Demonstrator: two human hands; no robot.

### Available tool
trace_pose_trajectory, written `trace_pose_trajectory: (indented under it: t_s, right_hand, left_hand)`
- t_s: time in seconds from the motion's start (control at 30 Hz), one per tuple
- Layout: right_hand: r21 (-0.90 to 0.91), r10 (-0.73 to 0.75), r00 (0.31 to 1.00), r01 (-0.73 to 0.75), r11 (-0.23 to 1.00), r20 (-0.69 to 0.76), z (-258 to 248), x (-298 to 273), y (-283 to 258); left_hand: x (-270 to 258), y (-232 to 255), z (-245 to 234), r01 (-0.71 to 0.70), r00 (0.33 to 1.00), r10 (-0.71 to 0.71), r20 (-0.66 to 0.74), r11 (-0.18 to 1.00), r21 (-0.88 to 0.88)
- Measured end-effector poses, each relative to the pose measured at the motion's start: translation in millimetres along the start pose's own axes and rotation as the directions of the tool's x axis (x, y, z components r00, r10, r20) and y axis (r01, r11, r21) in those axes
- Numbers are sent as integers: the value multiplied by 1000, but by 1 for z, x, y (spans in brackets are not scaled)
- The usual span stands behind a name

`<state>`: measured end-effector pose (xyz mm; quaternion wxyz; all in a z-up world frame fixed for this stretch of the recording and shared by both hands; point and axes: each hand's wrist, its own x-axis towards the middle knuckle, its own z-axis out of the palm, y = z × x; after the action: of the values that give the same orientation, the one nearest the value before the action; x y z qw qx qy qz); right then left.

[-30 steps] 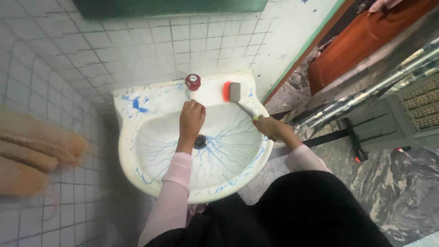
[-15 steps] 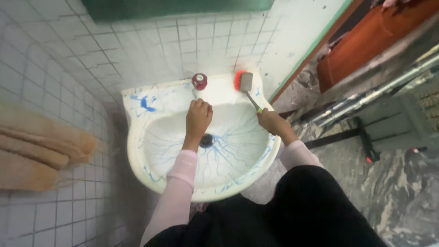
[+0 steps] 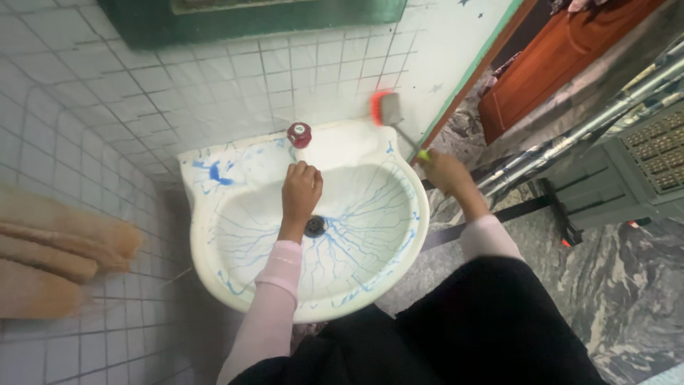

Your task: The person scrubs a bathroom sink with a brush and then rinses it with water.

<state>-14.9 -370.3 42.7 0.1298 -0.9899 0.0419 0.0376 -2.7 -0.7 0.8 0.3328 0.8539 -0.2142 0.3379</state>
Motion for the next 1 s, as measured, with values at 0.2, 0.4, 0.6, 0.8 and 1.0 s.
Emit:
trace_pose_trajectory:
  t_s: [0.2, 0.4, 0.6, 0.8, 1.0]
  right_hand:
    - [221, 350, 928, -371, 902, 130, 21, 31, 48]
    - [586, 327, 739, -669, 457, 589, 60, 0, 60]
    - [601, 304, 802, -590, 539, 514, 10, -32, 33]
    - [688, 190, 930, -361, 630, 314, 2, -8, 66]
    - [646, 116, 930, -329, 689, 350, 66, -11, 91]
  left_hand:
    - [1, -1, -1, 14, 1000, -14, 23, 1000, 13]
    - [4, 3, -2, -4, 1000, 4, -3, 1000, 9]
    - [10, 6, -3, -15, 1000, 14, 14, 999, 47]
    - [7, 5, -1, -6, 1000, 4, 22, 996, 84]
    - [6, 7, 5, -22, 1000, 24, -18, 994, 105]
